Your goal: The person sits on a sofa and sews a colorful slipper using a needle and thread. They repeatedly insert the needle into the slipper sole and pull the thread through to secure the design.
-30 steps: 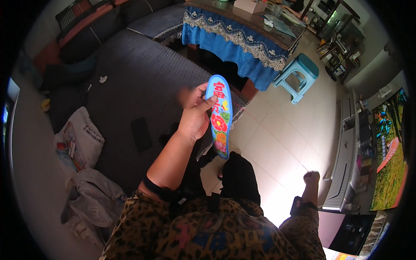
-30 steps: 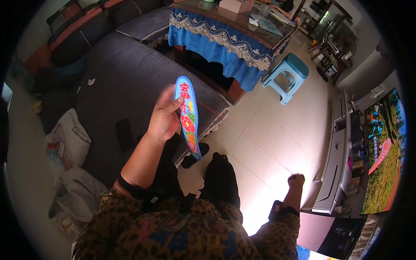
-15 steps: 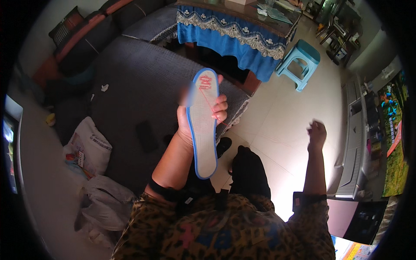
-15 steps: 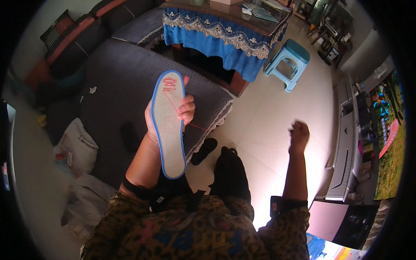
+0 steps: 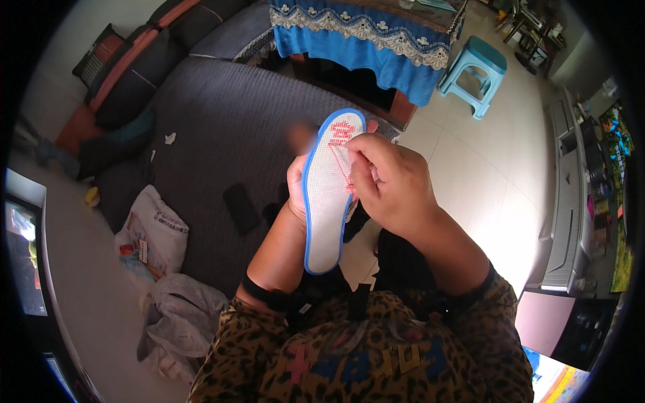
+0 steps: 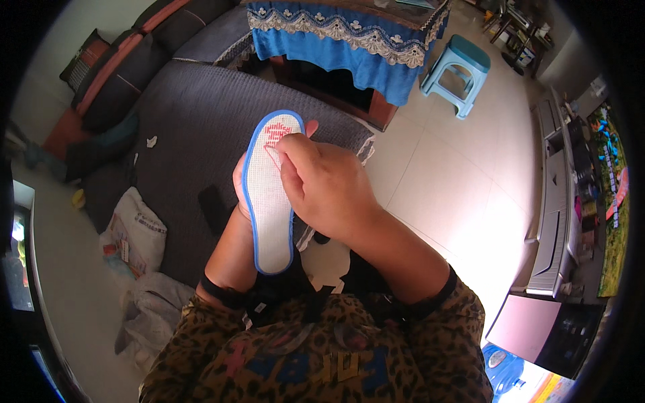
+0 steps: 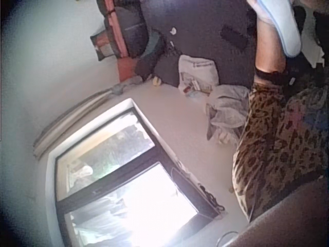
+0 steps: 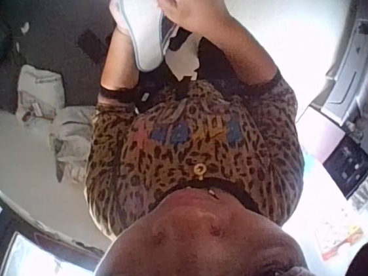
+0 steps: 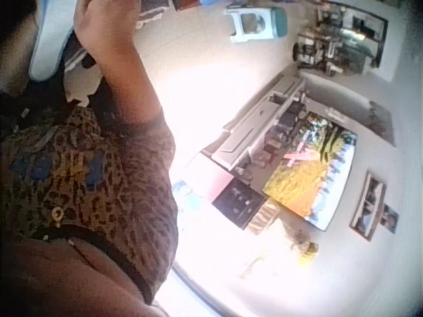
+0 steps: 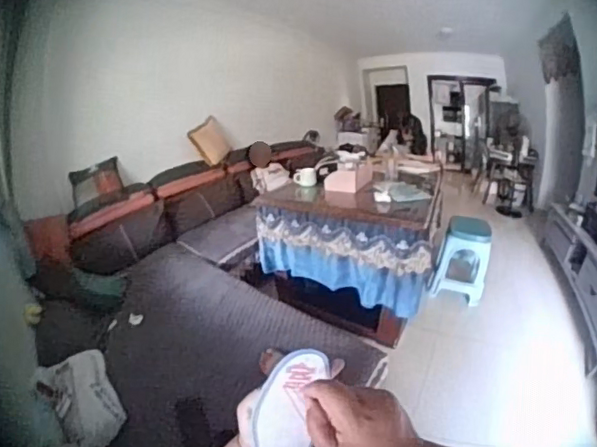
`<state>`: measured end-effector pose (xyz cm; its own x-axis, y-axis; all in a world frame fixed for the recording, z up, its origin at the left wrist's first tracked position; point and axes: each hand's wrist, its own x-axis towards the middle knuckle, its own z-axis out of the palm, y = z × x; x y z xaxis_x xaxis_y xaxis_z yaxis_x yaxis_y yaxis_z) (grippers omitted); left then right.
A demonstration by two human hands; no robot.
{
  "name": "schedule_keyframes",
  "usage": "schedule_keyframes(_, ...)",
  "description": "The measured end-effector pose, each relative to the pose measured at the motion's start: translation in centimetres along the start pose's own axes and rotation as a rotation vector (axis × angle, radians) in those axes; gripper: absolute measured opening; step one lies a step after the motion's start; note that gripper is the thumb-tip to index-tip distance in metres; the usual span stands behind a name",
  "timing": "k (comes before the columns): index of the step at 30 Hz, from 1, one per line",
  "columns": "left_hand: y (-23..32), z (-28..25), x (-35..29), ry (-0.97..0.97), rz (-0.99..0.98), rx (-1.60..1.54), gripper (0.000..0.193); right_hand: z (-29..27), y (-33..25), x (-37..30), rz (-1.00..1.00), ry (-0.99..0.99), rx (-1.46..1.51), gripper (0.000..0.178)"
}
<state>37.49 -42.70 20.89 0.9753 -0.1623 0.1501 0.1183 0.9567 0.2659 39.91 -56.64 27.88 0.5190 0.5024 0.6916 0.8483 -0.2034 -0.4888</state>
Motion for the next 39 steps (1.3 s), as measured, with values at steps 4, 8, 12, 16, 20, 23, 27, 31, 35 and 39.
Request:
schedule_keyframes(4, 0.1, -0.7, 0.3, -0.23, -0.043, -0.204, 0.082, 0.4, -0.1, -0.2, -0.024, -0.023, -0.021, 0.014)
schedule_keyframes(8, -0.1, -1.4, 0.5, -0.313, -0.065, -0.262, 0.081, 0.4, -0.1, -0.3, -0.007, -0.041, -0.037, 0.014)
schedule_keyframes(12, 0.0, -1.5, 0.5, -0.26, -0.058, -0.22, 0.081, 0.5, 0.0, -0.3, 0.005, -0.049, -0.038, 0.014)
schedule_keyframes(16, -0.1, -1.3, 0.5, -0.267, -0.058, -0.23, 0.08, 0.6, 0.0, -0.3, 0.008, -0.052, -0.034, 0.014)
schedule_keyframes(20, -0.2, -1.3, 0.1, -0.206, -0.018, -0.123, 0.067, 0.3, -0.1, -0.2, -0.011, -0.049, -0.046, 0.015)
schedule_keyframes(23, -0.2, -1.2, -0.2, -0.026, 0.033, 0.166, 0.069, -0.1, -0.2, -0.1, 0.002, -0.073, -0.053, 0.016)
schedule_keyframes(27, -0.3, -0.8, -0.3, 0.017, 0.024, 0.301, 0.065, -0.4, 0.0, -0.4, 0.03, -0.075, -0.081, 0.015)
schedule_keyframes(31, -0.3, -0.6, 0.1, -0.062, 0.185, 0.598, 0.065, -0.5, 2.0, -0.8, 0.287, -0.059, 0.241, 0.013)
schedule_keyframes(35, -0.6, -0.6, 0.5, 0.017, 0.364, 0.869, 0.063, -1.2, 5.7, -1.8, 0.777, -0.109, 0.933, 0.014)
schedule_keyframes(39, -1.3, -0.4, 0.5, 0.033, 0.436, 0.984, 0.056, -0.7, 8.1, -3.8, 0.773, -0.056, 1.31, 0.019)
